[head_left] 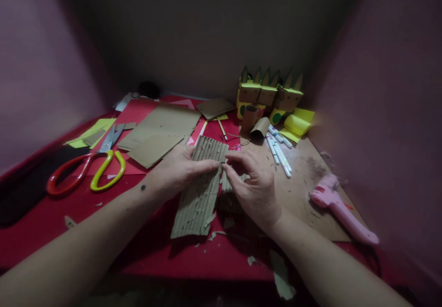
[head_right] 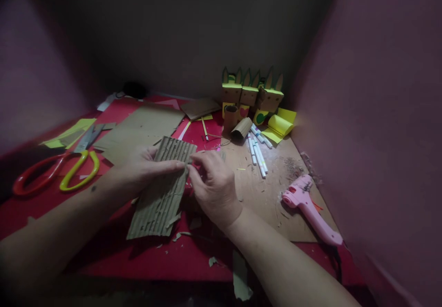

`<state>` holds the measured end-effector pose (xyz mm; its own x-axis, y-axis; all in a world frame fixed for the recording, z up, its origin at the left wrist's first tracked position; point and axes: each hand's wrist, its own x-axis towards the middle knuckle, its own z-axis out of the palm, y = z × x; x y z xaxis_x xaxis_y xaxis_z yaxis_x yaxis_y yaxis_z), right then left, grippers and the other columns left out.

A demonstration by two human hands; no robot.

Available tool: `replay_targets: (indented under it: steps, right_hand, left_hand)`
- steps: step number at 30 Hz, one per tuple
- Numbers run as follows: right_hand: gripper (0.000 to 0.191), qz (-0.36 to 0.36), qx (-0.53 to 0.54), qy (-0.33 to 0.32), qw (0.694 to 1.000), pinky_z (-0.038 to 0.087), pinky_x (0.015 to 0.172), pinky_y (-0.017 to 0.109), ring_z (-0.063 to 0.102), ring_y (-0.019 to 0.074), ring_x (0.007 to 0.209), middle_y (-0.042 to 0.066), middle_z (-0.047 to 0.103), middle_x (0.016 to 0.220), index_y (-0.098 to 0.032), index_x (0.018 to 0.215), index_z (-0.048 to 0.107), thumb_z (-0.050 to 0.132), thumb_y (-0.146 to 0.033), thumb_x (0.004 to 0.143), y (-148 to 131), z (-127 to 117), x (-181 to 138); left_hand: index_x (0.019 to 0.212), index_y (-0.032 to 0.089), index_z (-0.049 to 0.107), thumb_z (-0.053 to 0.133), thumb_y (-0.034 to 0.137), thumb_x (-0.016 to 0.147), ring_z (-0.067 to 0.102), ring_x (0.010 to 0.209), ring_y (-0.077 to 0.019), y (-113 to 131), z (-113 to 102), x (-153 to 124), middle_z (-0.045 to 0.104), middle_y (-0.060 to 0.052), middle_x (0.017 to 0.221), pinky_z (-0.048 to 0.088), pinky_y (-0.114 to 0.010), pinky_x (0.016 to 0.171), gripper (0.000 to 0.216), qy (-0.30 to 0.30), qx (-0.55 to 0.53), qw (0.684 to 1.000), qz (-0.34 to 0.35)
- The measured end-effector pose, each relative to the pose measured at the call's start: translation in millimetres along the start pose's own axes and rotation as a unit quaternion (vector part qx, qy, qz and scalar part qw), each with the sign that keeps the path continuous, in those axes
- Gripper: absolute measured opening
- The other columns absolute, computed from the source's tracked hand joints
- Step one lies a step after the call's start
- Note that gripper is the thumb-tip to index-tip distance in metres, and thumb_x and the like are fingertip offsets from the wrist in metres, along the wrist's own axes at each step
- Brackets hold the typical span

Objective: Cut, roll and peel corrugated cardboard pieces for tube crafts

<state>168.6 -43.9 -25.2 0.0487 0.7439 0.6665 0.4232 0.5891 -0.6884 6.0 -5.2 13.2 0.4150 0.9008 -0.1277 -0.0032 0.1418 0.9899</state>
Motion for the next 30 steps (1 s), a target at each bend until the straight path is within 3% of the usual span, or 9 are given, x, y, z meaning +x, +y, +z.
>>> replay_targets:
  steps: [3, 8, 13, 23, 30]
  right_hand:
    - [0.012, -0.093, -0.099, -0.015, 0.991, 0.056, 0.072, 0.031, 0.064, 0.0162, 0.079, 0.008, 0.067, 0.086, -0.016, 0.097, 0.064, 0.055, -0.013, 0.090, -1, -1, -1]
    - [0.014, -0.137, -0.151, -0.003, 0.979, 0.058, 0.074, 0.033, 0.067, 0.0180, 0.081, 0.010, 0.070, 0.087, -0.015, 0.100, 0.063, 0.053, -0.014, 0.091, -3, -1, -1]
    - [0.015, -0.134, -0.117, -0.013, 0.984, 0.058, 0.079, 0.034, 0.068, 0.0178, 0.083, 0.008, 0.071, 0.087, -0.017, 0.099, 0.063, 0.051, -0.011, 0.091, -5, -1, -2]
    - [0.009, -0.193, -0.184, 0.000, 0.964, 0.057, 0.074, 0.030, 0.069, 0.0200, 0.082, 0.013, 0.071, 0.083, -0.012, 0.091, 0.061, 0.053, -0.009, 0.091, -6, 1, -7]
    - [0.013, -0.148, -0.168, -0.001, 0.975, 0.053, 0.064, 0.029, 0.063, 0.0157, 0.070, 0.005, 0.066, 0.074, -0.019, 0.086, 0.058, 0.049, -0.012, 0.091, -4, -1, -6]
  left_hand:
    - [0.079, 0.018, 0.072, 0.074, 0.016, 0.075, 0.066, 0.053, -0.0100, -1, 1, -1, 0.071, 0.003, 0.064, 0.054, -0.015, 0.048, 0.004, 0.008, 0.010, 1.000, -0.008]
    - [0.084, 0.017, 0.073, 0.079, 0.023, 0.071, 0.068, 0.058, -0.0140, -1, -2, -2, 0.073, -0.001, 0.070, 0.057, -0.020, 0.053, 0.015, 0.002, 0.011, 1.000, -0.028]
    - [0.080, 0.016, 0.073, 0.082, 0.024, 0.068, 0.065, 0.052, -0.0136, 1, -8, -4, 0.070, -0.001, 0.064, 0.054, -0.019, 0.047, 0.017, 0.001, 0.005, 0.999, -0.049]
    - [0.073, 0.016, 0.071, 0.079, 0.020, 0.071, 0.064, 0.050, -0.0118, 2, -7, -7, 0.069, 0.001, 0.061, 0.053, -0.017, 0.046, 0.009, -0.028, 0.003, 0.999, -0.036]
    - [0.080, 0.015, 0.071, 0.076, 0.021, 0.071, 0.065, 0.054, -0.0139, 6, 0, -11, 0.070, -0.001, 0.064, 0.055, -0.021, 0.050, 0.011, -0.030, 0.018, 0.998, -0.044]
